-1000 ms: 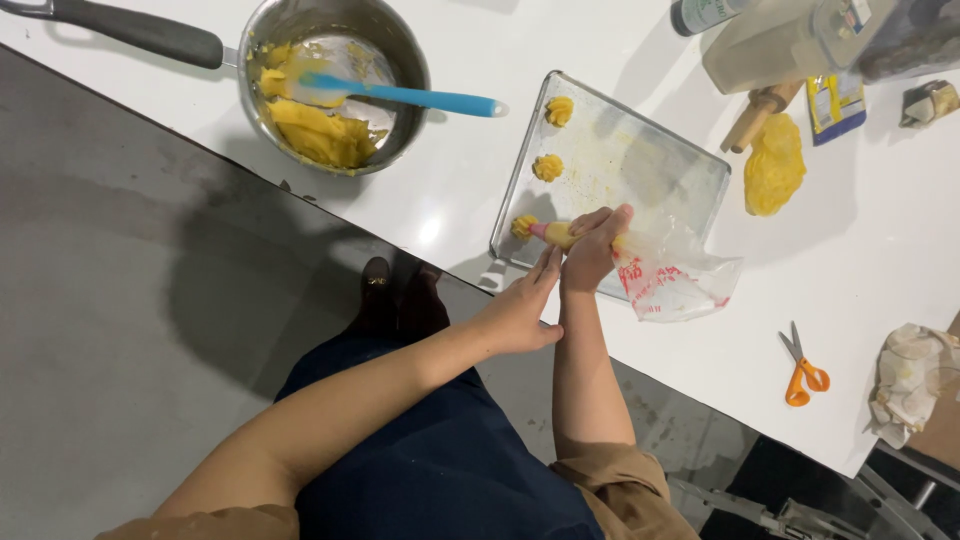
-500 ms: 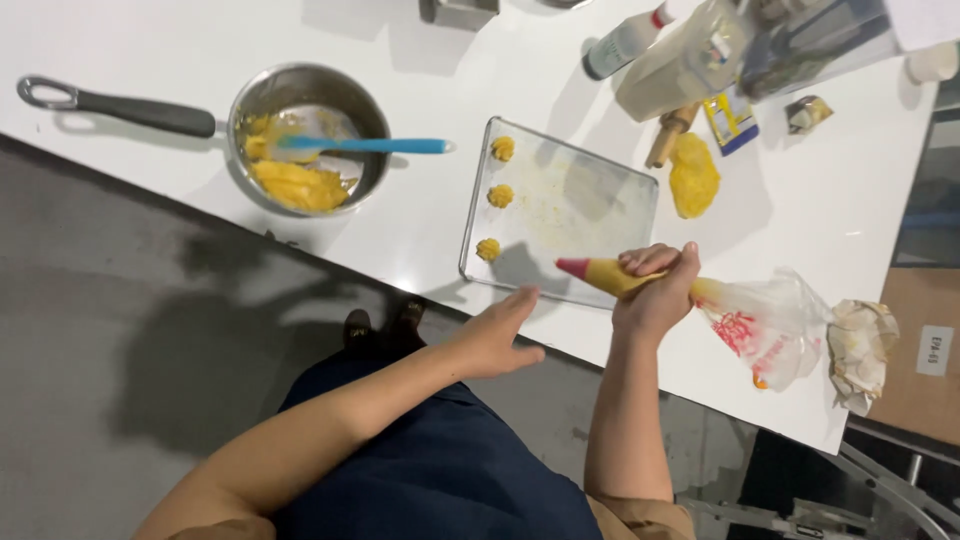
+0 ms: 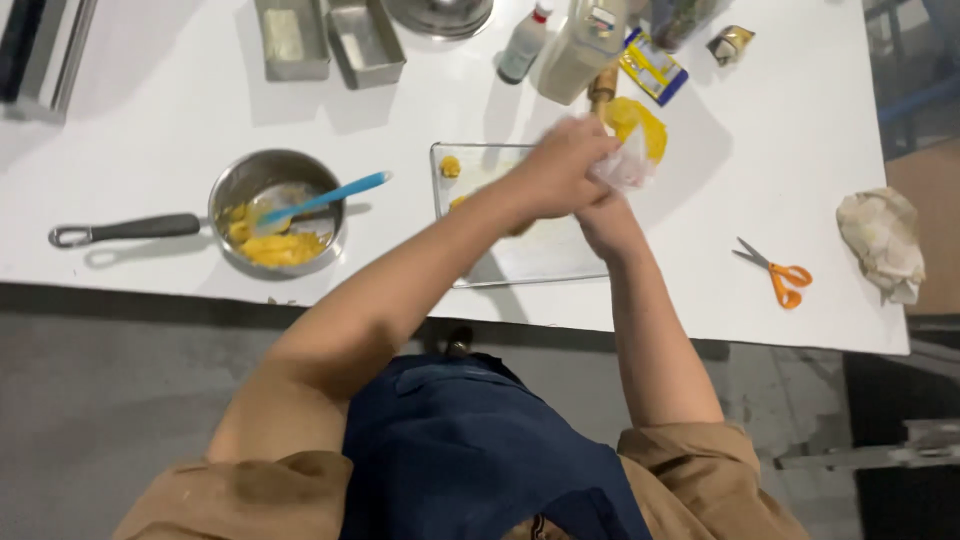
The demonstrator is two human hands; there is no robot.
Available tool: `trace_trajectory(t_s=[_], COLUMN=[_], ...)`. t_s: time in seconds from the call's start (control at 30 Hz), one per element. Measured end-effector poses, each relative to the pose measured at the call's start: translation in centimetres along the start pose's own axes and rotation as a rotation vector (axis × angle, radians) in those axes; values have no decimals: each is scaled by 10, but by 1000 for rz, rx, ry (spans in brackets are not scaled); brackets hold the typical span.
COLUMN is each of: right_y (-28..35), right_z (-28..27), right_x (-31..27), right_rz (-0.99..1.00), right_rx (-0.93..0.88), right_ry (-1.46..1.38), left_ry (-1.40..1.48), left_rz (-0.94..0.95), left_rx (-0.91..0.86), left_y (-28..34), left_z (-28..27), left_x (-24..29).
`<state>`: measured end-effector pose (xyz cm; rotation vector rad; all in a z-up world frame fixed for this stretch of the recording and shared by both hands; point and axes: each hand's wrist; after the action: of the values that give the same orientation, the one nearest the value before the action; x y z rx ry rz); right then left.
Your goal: Grease a baking tray with butter and pipe pastry dough onto it using a piping bag.
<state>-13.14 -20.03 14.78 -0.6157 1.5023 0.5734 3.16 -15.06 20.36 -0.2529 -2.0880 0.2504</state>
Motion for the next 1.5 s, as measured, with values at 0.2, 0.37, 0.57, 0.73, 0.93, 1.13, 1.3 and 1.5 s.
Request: trace_trajectory(t_s=[0.2,0.37,0.57,0.73,0.93,1.13,1.3,1.5], right_y=[-64,-91,-107,-112,-134,-137,-141,-141], right_z=[-1,-14,-48,-77,-102,-124,-153,-178], right_x=[-26,-33,2,4,70,98,137,177], right_rz=[-77,-272,-335,-243,85,291,243,339], right_rx=[193,-158,-367,-483,-516,-189,45,311], right_ry=[167,309,313,329,609,-516,-657,-863], left_ry=[-429,-62,336,436,595,272,444,444], left_rz=[484,116,-87,-90,-104,-273,-797,-834], left_rx=[344,349,407,426,407,407,410,189], left_y=[-38,-59,-91,-116,-114,-45,25,57], left_z=[-30,-17,15,45,41,34,106,173], left_x=[26,35,34,-5,-14,-36,-111,-142])
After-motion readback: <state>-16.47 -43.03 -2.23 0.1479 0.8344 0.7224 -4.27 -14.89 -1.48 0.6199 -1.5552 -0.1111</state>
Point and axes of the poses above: each hand's wrist, its own y-axis away from the middle knuckle, its own z-axis out of the palm, x = y × z, and after that the axes turned 1 degree about -y, right-handed
